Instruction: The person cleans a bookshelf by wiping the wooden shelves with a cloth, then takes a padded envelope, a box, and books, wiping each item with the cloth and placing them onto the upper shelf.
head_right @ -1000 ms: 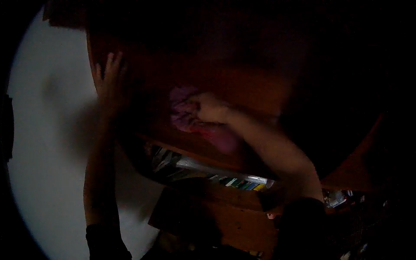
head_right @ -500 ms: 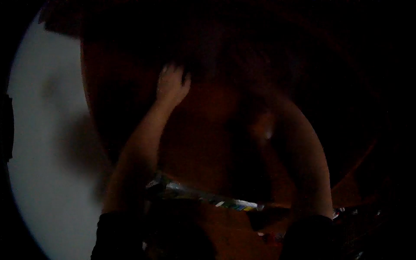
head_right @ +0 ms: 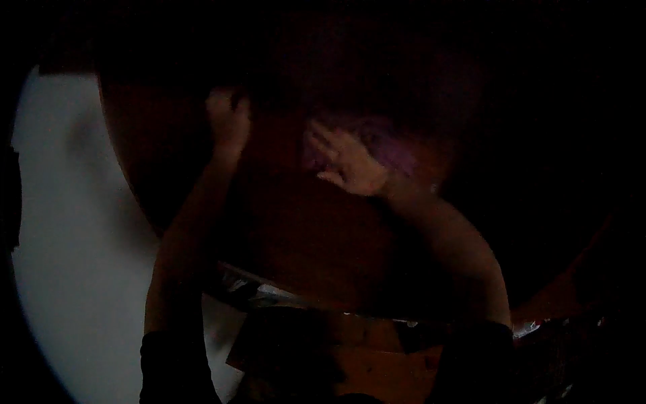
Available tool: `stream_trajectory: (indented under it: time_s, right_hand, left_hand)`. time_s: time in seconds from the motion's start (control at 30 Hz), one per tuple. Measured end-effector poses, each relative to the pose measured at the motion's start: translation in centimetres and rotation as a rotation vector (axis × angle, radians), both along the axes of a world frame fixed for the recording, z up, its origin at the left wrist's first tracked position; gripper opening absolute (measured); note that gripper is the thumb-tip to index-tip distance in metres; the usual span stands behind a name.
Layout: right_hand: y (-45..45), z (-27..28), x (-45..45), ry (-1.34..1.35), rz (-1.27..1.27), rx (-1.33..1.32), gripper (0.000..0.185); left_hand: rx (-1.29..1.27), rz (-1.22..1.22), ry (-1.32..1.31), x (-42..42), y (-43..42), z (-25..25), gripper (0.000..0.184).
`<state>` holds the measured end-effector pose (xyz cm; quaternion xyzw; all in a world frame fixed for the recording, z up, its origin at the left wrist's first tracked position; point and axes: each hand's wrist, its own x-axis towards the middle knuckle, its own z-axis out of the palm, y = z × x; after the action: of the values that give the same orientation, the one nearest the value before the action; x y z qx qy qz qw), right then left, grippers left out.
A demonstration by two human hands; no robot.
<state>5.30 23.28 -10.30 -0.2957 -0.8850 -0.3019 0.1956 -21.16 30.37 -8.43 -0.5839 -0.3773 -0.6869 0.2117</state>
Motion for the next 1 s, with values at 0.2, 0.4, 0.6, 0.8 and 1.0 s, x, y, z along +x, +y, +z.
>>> stream_trajectory:
  time_s: [0.2, 0.4, 0.6, 0.8, 1.0]
  right_hand:
    - [5.9, 4.4, 1.8, 0.092, 0.535, -1.17, 0.045]
    - [4.7, 9.7, 1.7, 0.171, -0.106, 0.037, 0.036]
    - [6.1, 9.7, -4.9, 0.363, -0.092, 0.053, 0.031]
    - [6.8, 3.2, -9.1, 0.051, 0.159, 0.061, 0.049]
    - [1.8, -0.7, -4.4, -0.44, 0.006, -0.075, 0.058]
  left_hand:
    - [0.048, -0.077, -0.118, -3.1, 2.7, -0.5, 0.024]
    - [0.039, -0.01, -0.109, -1.2, 1.6, -1.4, 0.023]
    - [0.086, -0.038, -0.192, -2.5, 1.2, 2.6, 0.025]
    - [0.159, 0.06, -0.123, -4.8, 1.6, 3.0, 0.018]
    - [0.063, 0.05, -0.251, -5.0, 0.3, -0.1, 0.018]
